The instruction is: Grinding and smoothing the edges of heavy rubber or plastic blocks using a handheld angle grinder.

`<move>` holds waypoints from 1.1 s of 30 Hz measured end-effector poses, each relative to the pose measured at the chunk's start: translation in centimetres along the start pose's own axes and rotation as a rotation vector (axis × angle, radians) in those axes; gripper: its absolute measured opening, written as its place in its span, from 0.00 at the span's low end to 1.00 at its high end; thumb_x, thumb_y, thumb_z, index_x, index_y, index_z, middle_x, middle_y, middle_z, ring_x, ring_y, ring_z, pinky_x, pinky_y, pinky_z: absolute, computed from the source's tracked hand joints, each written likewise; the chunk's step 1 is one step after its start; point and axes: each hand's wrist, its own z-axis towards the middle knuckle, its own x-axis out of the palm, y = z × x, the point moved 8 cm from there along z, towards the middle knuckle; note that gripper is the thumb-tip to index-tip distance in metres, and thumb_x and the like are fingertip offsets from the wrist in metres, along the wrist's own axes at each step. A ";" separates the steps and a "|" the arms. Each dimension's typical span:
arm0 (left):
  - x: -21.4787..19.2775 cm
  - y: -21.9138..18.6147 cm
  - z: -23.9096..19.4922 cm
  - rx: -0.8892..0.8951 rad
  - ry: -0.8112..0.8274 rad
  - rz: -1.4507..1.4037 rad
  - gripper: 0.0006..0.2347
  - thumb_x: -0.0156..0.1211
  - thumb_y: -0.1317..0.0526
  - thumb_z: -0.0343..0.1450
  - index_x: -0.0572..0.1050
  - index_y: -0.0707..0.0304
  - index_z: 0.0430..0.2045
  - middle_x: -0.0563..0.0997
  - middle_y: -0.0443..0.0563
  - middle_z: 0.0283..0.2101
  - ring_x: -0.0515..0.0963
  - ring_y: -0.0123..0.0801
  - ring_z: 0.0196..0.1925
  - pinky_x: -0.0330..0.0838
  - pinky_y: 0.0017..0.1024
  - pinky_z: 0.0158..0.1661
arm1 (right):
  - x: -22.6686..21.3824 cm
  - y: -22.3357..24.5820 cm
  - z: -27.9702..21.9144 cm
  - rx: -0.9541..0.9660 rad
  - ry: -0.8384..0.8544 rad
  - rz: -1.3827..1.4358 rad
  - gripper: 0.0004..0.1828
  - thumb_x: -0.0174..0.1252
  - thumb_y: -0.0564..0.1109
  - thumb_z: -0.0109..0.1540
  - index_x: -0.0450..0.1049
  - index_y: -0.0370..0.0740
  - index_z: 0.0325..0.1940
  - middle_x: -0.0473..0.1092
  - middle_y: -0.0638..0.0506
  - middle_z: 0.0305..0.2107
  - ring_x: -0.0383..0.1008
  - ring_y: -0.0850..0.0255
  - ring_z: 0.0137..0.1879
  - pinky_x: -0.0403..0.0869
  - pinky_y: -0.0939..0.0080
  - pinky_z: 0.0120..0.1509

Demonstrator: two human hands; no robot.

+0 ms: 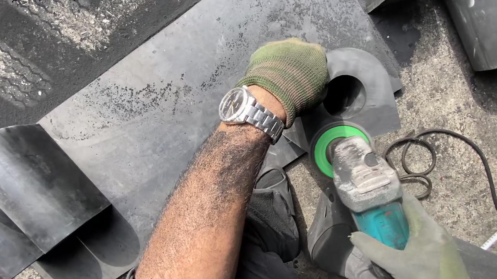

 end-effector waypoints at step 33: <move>0.1 0.0 -0.2 0.002 0.069 -0.029 0.09 0.60 0.58 0.68 0.84 0.58 0.36 0.85 0.60 0.39 0.85 0.49 0.44 0.79 0.45 0.42 | -0.7 -1.9 0.7 -0.018 -0.032 0.223 0.55 0.76 0.56 0.46 0.64 0.35 0.74 0.77 0.38 0.48 0.84 0.48 0.49 0.80 0.48 0.59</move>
